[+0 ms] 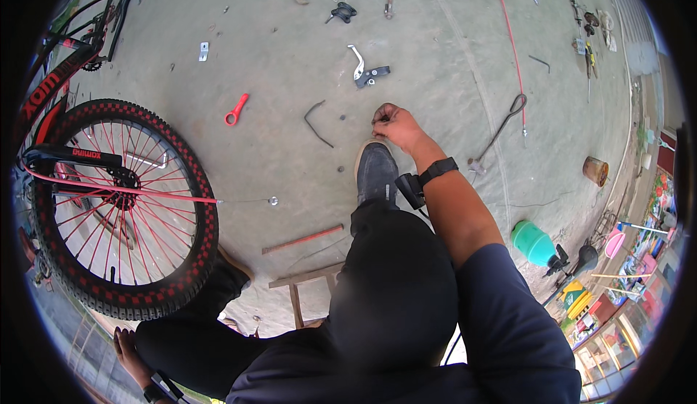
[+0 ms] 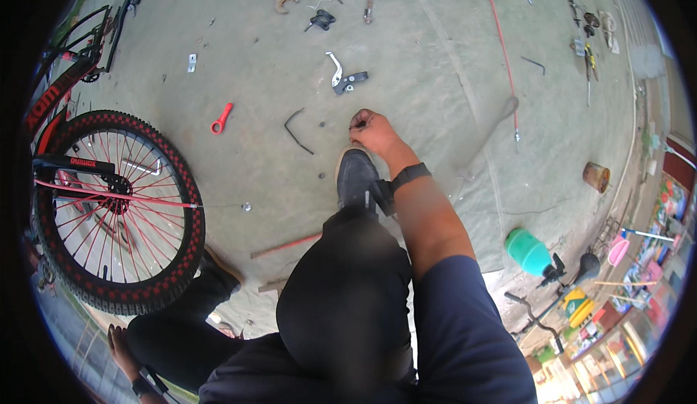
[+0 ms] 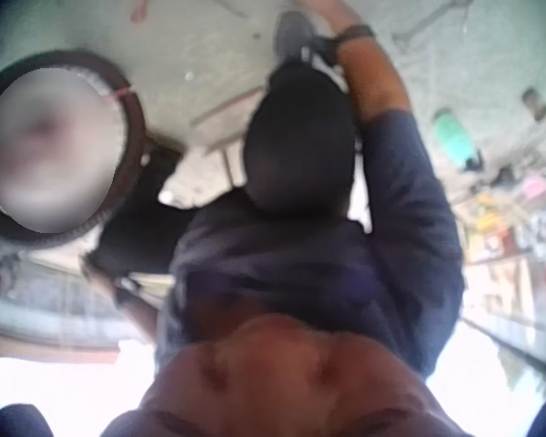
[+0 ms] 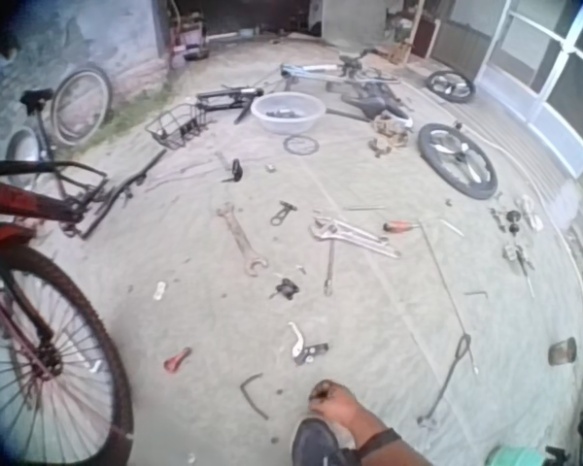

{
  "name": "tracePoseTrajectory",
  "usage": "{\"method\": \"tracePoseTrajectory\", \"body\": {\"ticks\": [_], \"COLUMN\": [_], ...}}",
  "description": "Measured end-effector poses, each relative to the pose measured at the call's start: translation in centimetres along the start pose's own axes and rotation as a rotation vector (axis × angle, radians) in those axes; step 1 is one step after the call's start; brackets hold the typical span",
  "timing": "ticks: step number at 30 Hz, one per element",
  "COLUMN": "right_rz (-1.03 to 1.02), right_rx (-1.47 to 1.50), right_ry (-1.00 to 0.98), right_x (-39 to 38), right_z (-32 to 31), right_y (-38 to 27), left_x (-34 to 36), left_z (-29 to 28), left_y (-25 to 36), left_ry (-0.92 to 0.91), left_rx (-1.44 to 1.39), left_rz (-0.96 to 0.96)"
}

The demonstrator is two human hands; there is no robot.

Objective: The person removes the front wheel from a bicycle, then reattaches it to the fork. They insert and tighten the axle nuts by hand to secure the wheel in place.

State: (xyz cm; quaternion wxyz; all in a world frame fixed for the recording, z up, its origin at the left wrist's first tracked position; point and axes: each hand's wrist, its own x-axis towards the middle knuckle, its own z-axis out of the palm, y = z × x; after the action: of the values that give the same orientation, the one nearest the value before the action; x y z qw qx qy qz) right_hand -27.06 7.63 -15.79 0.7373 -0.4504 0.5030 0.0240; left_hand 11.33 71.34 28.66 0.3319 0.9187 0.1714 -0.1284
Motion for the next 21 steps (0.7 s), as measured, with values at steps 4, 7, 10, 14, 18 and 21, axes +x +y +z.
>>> {"method": "tracePoseTrajectory", "body": {"ticks": [4, 7, 10, 14, 18, 21], "right_rz": [0.010, -0.071, -0.375, -0.428, -0.463, -0.476], "right_rx": [-0.056, -0.363, -0.893, -1.300, -1.548, -1.574], "right_ry": [-0.212, -0.350, -0.403, -0.435, -0.475, -0.513], "right_x": [-0.9, -0.9, -1.3, -2.2, -2.4, -2.6], "right_z": [1.6, 3.2, 5.2, 8.3, 9.7, 10.1], "right_y": [-0.4, 0.1, 0.4, 0.3, 1.1, 1.4], "left_x": [0.1, 0.2, -0.1, 0.3, 0.3, 0.3], "left_z": [0.0, -0.4, -0.6, -0.8, -1.1, -1.4], "left_y": [0.0, -0.4, -0.5, -0.7, -1.0, -1.1], "left_ry": [-0.028, -0.046, -0.043, -0.031, -0.035, -0.011], "left_rx": [-0.002, 0.024, 0.003, -0.014, -0.014, 0.004], "left_rz": [0.013, 0.067, 0.011, 0.006, -0.002, -0.015]}}
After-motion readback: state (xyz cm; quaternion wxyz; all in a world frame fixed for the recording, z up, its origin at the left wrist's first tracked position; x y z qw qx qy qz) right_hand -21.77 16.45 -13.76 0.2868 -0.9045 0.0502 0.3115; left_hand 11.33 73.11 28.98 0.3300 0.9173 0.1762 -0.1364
